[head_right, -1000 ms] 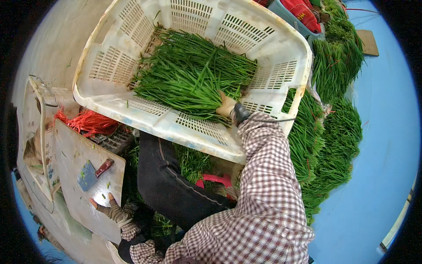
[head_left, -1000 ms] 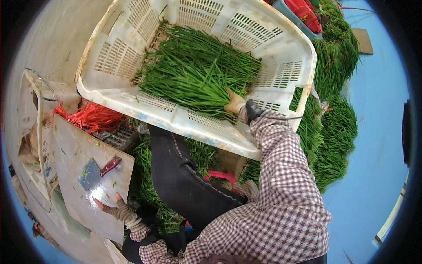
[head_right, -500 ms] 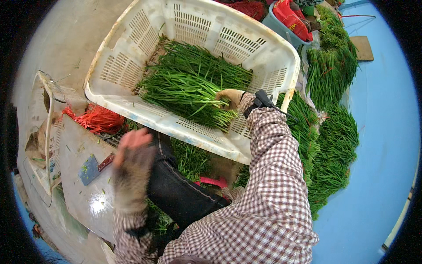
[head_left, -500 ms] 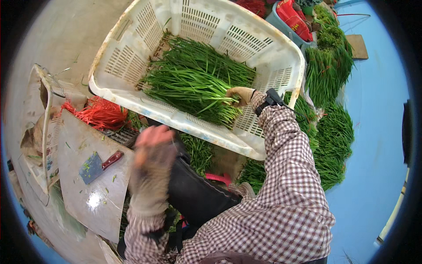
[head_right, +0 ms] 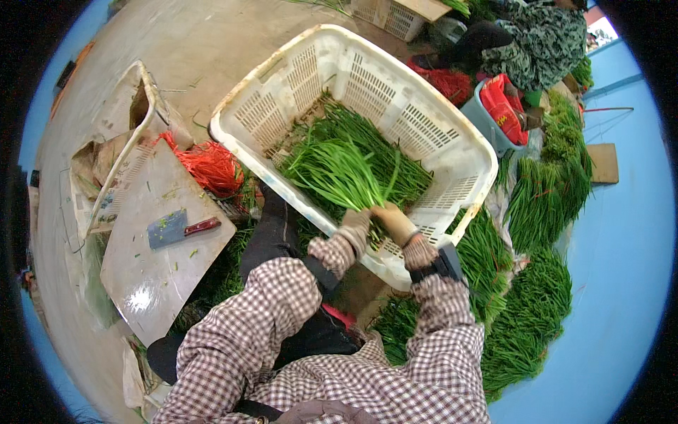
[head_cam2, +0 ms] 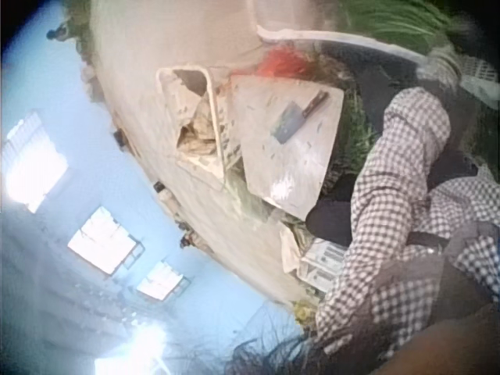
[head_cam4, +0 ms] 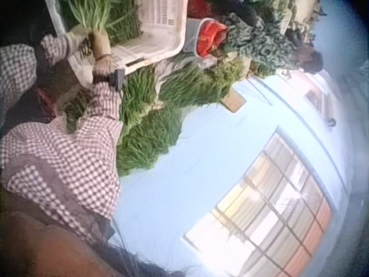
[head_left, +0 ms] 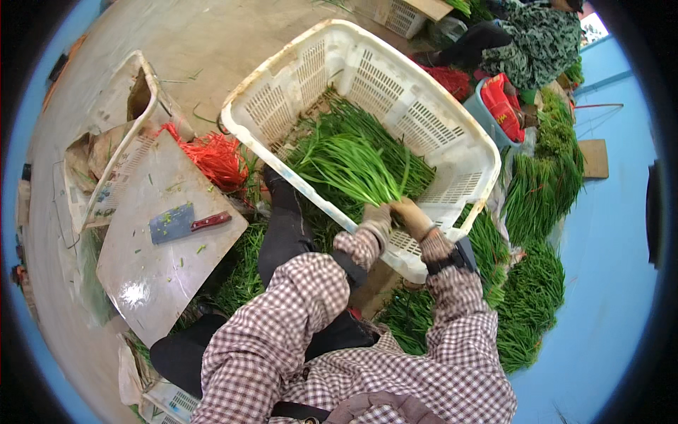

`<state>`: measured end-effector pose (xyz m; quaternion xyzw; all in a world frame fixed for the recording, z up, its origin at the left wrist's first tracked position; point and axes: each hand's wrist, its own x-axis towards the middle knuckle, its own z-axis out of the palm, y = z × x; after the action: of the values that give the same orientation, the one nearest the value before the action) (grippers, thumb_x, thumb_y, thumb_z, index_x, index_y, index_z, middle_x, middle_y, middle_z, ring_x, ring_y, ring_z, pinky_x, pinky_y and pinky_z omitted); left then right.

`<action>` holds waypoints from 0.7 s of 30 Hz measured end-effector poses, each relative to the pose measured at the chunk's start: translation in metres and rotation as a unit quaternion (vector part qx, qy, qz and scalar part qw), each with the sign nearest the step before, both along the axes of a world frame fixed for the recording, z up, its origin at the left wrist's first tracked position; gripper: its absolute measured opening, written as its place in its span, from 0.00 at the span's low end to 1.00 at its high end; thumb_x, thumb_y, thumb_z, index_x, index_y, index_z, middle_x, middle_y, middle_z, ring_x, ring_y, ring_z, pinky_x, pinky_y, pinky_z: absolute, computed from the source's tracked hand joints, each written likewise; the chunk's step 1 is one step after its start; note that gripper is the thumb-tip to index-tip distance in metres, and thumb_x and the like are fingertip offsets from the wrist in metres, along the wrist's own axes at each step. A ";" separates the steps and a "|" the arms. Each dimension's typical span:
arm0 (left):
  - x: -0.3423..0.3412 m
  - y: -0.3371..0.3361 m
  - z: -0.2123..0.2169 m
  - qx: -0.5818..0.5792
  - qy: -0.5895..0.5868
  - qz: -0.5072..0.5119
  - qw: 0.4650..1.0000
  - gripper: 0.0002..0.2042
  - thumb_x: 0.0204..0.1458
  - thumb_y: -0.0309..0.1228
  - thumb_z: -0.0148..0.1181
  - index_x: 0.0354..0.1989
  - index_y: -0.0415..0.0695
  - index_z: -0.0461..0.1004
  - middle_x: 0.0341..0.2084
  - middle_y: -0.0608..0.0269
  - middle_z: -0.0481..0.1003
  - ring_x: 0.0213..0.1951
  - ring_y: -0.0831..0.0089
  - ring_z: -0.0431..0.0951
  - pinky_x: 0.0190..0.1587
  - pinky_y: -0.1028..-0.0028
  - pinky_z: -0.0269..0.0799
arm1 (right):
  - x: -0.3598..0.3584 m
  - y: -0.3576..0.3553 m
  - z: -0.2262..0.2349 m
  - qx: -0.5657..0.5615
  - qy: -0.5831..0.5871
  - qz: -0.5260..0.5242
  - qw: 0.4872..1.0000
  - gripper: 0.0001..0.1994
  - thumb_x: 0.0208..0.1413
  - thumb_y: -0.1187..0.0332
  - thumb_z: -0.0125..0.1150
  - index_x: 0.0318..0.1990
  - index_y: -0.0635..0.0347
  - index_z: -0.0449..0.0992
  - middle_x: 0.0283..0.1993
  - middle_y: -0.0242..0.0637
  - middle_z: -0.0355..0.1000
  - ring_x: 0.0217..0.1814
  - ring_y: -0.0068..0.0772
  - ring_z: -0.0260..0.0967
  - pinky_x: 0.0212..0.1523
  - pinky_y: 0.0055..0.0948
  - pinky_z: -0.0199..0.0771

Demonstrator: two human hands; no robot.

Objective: The recorder is sorting, cleaning, bundling with rubber bands, and trimming green onions or chives.

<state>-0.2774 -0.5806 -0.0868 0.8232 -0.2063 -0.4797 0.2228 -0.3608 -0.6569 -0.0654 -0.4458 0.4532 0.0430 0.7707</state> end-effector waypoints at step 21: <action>0.142 0.320 0.081 -0.648 0.126 0.351 0.664 0.20 0.57 0.26 0.46 0.58 0.40 0.57 0.50 0.60 0.66 0.47 0.72 0.68 0.49 0.77 0.67 | 0.165 0.305 0.168 -0.277 -0.405 0.116 0.863 0.17 0.49 0.80 0.51 0.49 0.71 0.63 0.42 0.41 0.71 0.41 0.30 0.68 0.43 0.27 0.70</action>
<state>-0.1359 -0.2606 -0.0055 0.4141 -0.1307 -0.2105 0.8758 -0.1961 -0.3523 0.1023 -0.6685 0.0389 -0.1798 0.7206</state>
